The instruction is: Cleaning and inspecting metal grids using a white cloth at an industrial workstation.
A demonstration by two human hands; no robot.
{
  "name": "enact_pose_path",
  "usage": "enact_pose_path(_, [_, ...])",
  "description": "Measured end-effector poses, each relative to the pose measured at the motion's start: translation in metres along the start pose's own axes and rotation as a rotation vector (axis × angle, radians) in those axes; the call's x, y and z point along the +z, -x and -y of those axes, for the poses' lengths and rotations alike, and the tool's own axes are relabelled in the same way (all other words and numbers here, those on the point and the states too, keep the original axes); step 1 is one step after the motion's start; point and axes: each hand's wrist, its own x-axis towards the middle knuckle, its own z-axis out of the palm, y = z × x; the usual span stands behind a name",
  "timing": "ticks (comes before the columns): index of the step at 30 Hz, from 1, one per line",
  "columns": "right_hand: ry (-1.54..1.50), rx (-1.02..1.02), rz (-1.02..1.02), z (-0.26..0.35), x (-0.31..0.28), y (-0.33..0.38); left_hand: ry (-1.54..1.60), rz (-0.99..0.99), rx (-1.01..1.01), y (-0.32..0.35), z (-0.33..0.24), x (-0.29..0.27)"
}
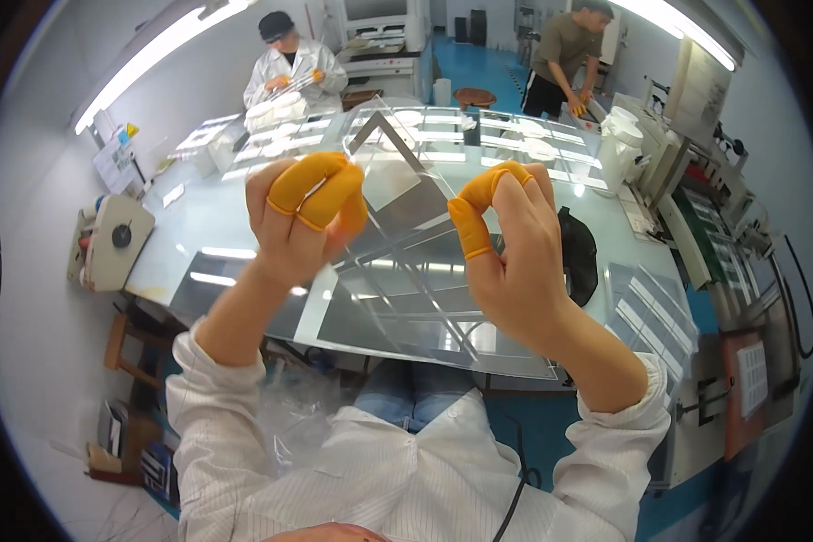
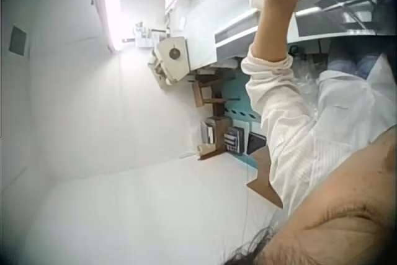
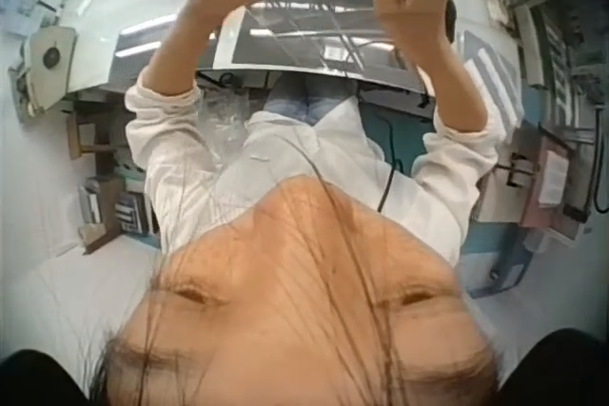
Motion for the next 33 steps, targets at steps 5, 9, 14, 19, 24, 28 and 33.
enact_pose_path(5, [-0.095,-0.042,0.007,-0.021,0.003,-0.003,0.875,0.083,-0.864,0.015,-0.059,-0.009])
enact_pose_path(9, [-0.353,0.149,0.094,-0.035,0.004,-0.005,1.113,0.141,-1.108,0.014,-0.051,-0.018])
enact_pose_path(14, [-0.304,0.298,-0.216,-0.086,-0.018,-0.034,0.707,0.639,-0.960,0.086,-0.099,-0.059])
enact_pose_path(19, [-0.569,0.250,-0.487,-0.101,-0.058,-0.089,0.627,0.657,-2.027,0.229,-0.134,-0.162])
enact_pose_path(24, [-1.053,-0.037,-0.418,-0.079,-0.076,-0.137,0.147,1.026,-2.632,0.429,-0.197,-0.318])
enact_pose_path(28, [-0.711,0.265,-0.639,-0.030,-0.068,-0.157,0.269,1.226,-2.495,0.451,-0.202,-0.304])
enact_pose_path(33, [-0.748,0.223,-0.757,-0.014,-0.079,-0.169,0.484,1.553,-2.208,0.470,-0.216,-0.287])
